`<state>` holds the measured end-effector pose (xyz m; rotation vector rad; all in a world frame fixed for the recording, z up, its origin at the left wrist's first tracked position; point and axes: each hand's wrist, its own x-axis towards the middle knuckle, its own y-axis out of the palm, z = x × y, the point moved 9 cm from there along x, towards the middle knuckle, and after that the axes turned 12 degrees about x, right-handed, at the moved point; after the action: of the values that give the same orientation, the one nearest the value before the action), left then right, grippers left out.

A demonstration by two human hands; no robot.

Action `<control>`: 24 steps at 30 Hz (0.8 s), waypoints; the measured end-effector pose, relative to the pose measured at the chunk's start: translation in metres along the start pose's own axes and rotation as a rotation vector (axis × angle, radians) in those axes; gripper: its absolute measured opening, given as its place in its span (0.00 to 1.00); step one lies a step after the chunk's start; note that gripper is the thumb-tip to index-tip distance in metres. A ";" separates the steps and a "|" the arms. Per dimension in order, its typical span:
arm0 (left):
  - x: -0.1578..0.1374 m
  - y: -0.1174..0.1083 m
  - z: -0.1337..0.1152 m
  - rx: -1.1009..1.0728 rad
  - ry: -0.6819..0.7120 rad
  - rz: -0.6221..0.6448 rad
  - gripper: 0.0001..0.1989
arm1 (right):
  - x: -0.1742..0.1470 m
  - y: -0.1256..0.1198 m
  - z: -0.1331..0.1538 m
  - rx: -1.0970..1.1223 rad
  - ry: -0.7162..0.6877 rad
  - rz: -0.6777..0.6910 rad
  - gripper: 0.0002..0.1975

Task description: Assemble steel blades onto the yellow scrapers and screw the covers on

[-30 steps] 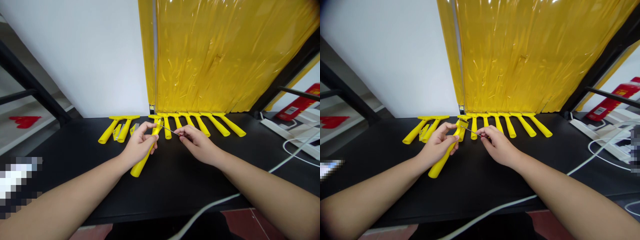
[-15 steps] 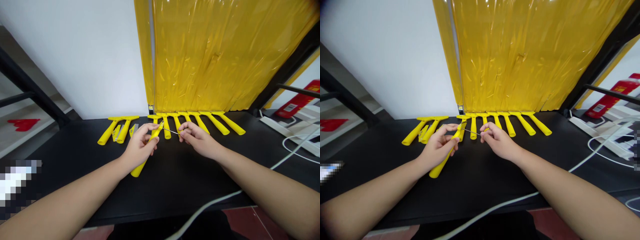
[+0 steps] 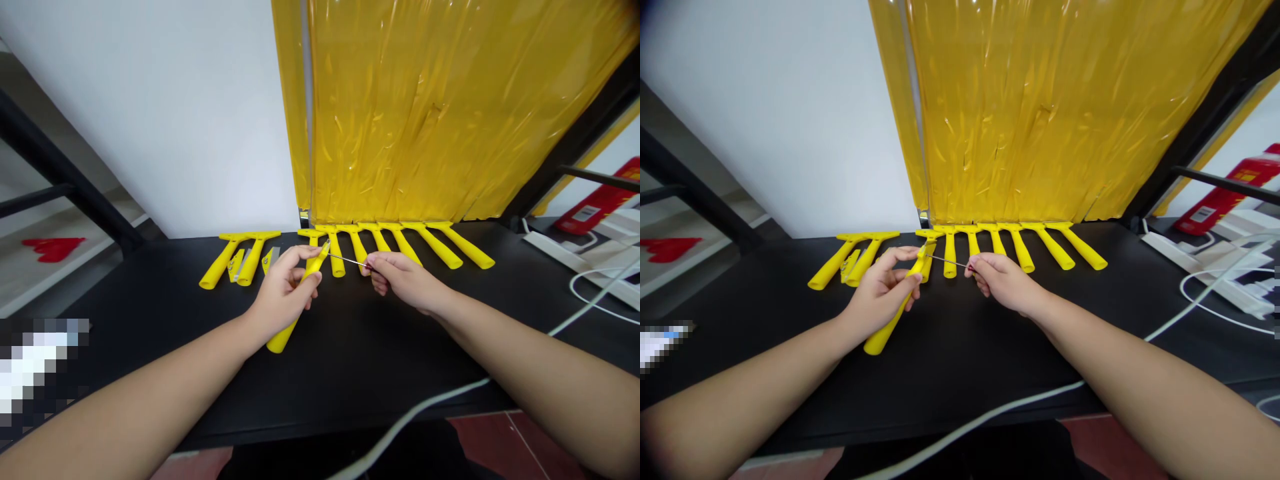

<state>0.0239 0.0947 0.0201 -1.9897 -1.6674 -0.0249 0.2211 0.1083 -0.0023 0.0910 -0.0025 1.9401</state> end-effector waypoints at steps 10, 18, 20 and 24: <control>0.000 0.000 0.001 -0.036 -0.040 -0.007 0.13 | -0.001 0.005 -0.008 0.184 0.107 0.019 0.22; 0.001 0.001 -0.002 -0.038 -0.010 -0.005 0.12 | -0.002 0.004 -0.004 0.214 0.086 0.017 0.20; 0.001 0.000 -0.002 -0.053 -0.010 -0.011 0.12 | -0.003 0.007 0.001 0.245 0.049 0.032 0.18; 0.000 0.000 -0.001 -0.068 -0.006 -0.015 0.12 | -0.003 0.009 0.001 0.258 0.045 0.050 0.19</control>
<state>0.0240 0.0942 0.0206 -2.0289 -1.7064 -0.0831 0.2140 0.1028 -0.0007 0.2202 0.2776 1.9841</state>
